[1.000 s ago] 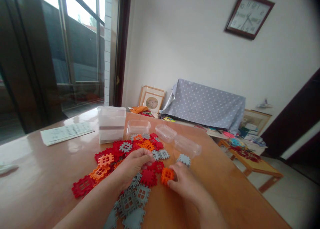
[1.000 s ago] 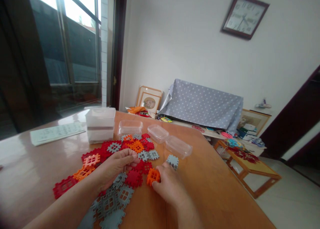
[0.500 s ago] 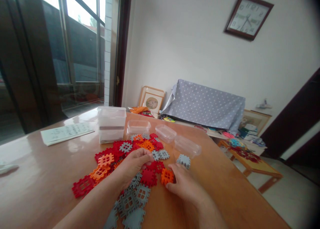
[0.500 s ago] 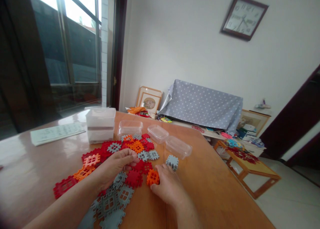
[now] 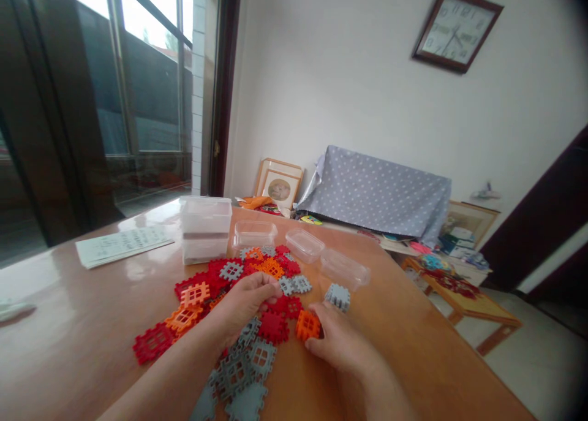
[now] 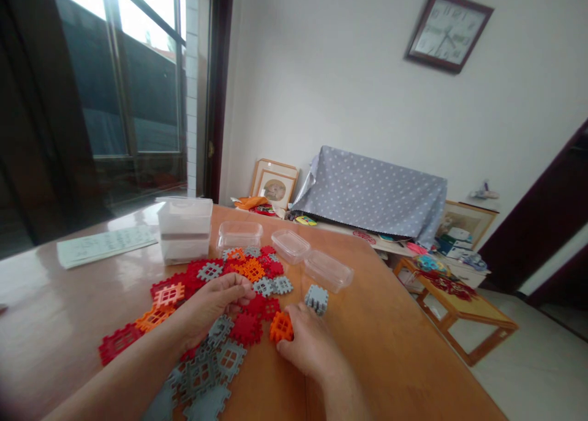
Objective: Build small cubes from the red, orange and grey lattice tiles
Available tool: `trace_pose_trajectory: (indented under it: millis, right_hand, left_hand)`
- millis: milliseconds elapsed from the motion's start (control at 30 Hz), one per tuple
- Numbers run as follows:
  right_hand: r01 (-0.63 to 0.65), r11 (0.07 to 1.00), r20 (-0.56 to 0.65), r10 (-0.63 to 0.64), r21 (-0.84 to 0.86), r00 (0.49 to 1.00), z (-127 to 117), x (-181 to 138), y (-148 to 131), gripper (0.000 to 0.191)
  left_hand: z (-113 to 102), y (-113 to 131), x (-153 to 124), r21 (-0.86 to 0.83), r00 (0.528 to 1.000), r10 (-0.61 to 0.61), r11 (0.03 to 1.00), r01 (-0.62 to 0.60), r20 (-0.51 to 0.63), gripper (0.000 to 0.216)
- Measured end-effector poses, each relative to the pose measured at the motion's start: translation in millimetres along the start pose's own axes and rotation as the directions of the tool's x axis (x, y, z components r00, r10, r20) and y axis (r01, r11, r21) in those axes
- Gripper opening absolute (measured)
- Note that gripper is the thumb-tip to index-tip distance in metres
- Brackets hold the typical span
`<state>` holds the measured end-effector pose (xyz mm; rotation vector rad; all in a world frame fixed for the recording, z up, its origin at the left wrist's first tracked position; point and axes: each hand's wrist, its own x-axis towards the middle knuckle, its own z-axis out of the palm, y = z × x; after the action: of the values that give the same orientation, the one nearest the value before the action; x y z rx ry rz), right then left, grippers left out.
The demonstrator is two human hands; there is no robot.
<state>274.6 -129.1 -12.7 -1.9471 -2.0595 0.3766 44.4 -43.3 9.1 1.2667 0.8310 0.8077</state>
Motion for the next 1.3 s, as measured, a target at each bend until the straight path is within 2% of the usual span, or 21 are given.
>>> trace_pose_trajectory:
  millis: [133, 233, 333, 400, 467, 633, 767, 867, 1000, 1167, 1300]
  right_hand:
    - [-0.035, 0.999, -0.032, 0.034, -0.016, 0.999, -6, -4, -6, 0.059]
    - [-0.021, 1.0, -0.079, 0.021, -0.009, 0.997, -8, -6, -12, 0.056]
    - [0.013, 1.0, -0.116, -0.013, 0.002, 0.993, -6, -4, -18, 0.044]
    - [0.032, 0.999, -0.154, -0.032, 0.001, 0.988, -3, 0, -21, 0.039]
    - [0.053, 0.999, -0.2, -0.053, -0.007, 0.978, 1, 3, -24, 0.038]
    - [0.114, 0.993, -0.262, -0.115, -0.016, 0.958, 8, 7, -35, 0.039]
    - [0.143, 0.99, -0.295, -0.135, 0.003, 0.946, 6, 6, -39, 0.034]
    - [0.12, 0.993, -0.333, -0.11, 0.01, 0.937, 1, 5, -39, 0.032]
    - [0.128, 0.991, -0.377, -0.106, 0.032, 0.92, -4, 5, -38, 0.03]
    - [0.126, 0.991, -0.412, -0.095, 0.05, 0.906, -5, 4, -35, 0.026]
    - [0.11, 0.992, -0.443, -0.074, 0.056, 0.894, -4, 6, -32, 0.024]
  left_hand:
    - [-11, 0, 6, 0.066, 0.994, 0.075, 0.995, -0.07, -0.079, 0.03]
    - [-28, -4, 18, 0.232, 0.959, 0.206, 0.96, -0.159, -0.197, 0.029]
    - [-47, -12, 30, 0.469, 0.888, 0.349, 0.864, -0.182, -0.299, 0.025]
    - [-56, -16, 35, 0.605, 0.853, 0.417, 0.78, -0.159, -0.314, 0.021]
    - [-59, -18, 36, 0.693, 0.842, 0.456, 0.707, -0.144, -0.289, 0.02]
    - [-50, -20, 33, 0.817, 0.86, 0.479, 0.559, -0.142, -0.178, 0.016]
    - [-41, -13, 28, 0.912, 0.905, 0.411, 0.404, -0.073, -0.11, 0.021]
    - [-37, 1, 28, 0.969, 0.94, 0.332, 0.248, -0.008, -0.078, 0.027]
    - [-24, 14, 38, 0.999, 0.953, 0.301, 0.036, 0.013, -0.023, 0.039]
    - [-4, 7, 62, 0.997, 0.961, 0.269, -0.046, -0.058, 0.068, 0.044]
    - [4, 1, 73, 0.995, 0.964, 0.249, -0.054, -0.087, 0.098, 0.037]
